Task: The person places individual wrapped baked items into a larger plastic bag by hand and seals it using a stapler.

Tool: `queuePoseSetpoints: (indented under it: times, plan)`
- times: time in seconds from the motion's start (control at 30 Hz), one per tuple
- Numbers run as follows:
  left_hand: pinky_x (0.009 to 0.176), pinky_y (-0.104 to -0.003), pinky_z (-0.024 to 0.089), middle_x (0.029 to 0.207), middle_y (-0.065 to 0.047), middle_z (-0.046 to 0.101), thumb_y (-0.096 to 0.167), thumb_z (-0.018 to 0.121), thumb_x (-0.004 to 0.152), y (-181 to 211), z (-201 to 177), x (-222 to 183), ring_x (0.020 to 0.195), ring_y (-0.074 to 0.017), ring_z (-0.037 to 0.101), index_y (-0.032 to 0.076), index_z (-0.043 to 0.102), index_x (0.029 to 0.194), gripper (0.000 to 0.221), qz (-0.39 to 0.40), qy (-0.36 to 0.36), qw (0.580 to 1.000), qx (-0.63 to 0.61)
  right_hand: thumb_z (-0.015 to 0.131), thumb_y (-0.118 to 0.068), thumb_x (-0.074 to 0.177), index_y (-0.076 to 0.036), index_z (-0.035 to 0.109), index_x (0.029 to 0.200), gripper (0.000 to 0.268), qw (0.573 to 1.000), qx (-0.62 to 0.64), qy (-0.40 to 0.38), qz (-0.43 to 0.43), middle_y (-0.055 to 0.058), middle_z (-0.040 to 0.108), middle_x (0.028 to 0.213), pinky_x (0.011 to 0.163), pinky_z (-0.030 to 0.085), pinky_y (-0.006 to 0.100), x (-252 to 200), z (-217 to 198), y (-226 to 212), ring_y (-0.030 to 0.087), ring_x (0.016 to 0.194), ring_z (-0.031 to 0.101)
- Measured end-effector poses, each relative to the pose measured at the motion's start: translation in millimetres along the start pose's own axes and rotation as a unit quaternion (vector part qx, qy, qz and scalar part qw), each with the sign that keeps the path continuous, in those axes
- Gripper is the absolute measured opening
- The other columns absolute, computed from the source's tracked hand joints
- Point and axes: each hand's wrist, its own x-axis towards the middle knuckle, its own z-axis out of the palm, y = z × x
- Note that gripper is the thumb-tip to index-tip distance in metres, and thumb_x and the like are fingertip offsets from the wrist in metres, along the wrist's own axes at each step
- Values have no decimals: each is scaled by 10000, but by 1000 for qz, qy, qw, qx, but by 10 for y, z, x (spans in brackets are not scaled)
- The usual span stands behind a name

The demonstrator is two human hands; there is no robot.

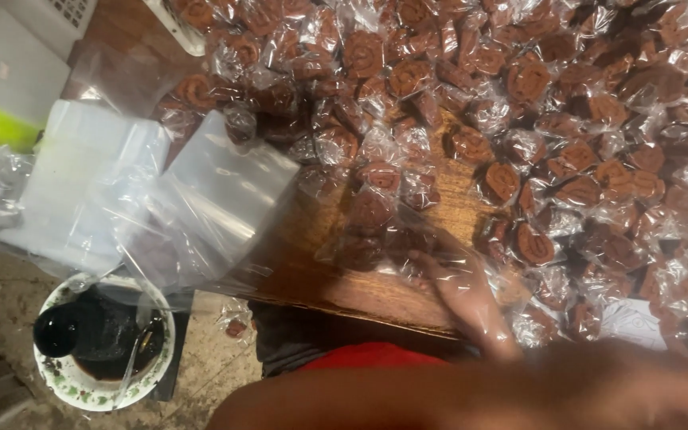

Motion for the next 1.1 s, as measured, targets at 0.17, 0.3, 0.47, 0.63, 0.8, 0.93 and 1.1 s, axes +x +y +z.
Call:
queuePoseSetpoints:
  times: [0.17,0.3,0.47,0.63,0.8,0.93,1.1]
  plan:
    - [1108,-590,436,1393,-195,575,300,644,949,-191,-720,-300,1339,-495,538,82,628,1304,417,-12,3,997,71,733,-242,856,-134,665,1338,498,996,10,-6,-88,206,736,1156,870,561,441,35,-88,224,329,957,691]
    - [1161,-663,300,1510,-299,483,565,445,1017,-308,-1038,-473,1464,-535,377,9,488,1480,724,-60,-50,985,152,707,-133,860,-30,671,1310,463,977,26,-25,-208,202,700,1283,1006,494,494,175,-131,572,351,1208,626]
    - [1241,-582,205,1581,-310,396,601,358,1022,-348,-959,-514,1513,-475,319,-30,437,1509,801,-65,-99,978,171,782,-118,778,-96,696,1322,551,983,-22,-76,-166,147,733,1270,1042,475,470,306,-294,979,314,1234,635]
    - [1265,-525,212,1628,-273,358,480,403,1050,-434,-800,-487,1529,-432,326,-13,435,1525,685,-54,-103,976,185,806,-36,737,-107,743,1213,486,979,-45,27,-197,115,767,1125,977,510,417,325,-76,1219,283,1129,686]
    - [1281,-487,269,1470,-182,593,302,571,1056,-551,-628,-557,1467,-378,463,-5,636,1362,438,-17,-78,970,230,552,-106,899,-32,705,1158,310,956,25,88,-279,156,752,1160,986,565,396,287,-83,1209,267,1086,724]
    - [1169,-470,432,1311,-220,678,277,600,1030,-584,-330,-601,1306,-377,617,-18,673,1200,348,0,35,987,159,713,-186,890,-68,807,743,211,995,-15,81,-60,88,740,585,628,555,308,213,-81,868,180,558,685]
    - [1110,-512,485,1303,-240,671,276,623,1014,-510,-366,-581,1258,-410,636,11,658,1282,379,-27,15,994,101,772,-145,773,-43,727,1051,299,971,-57,37,-229,167,728,983,772,565,472,135,-139,612,364,890,679]
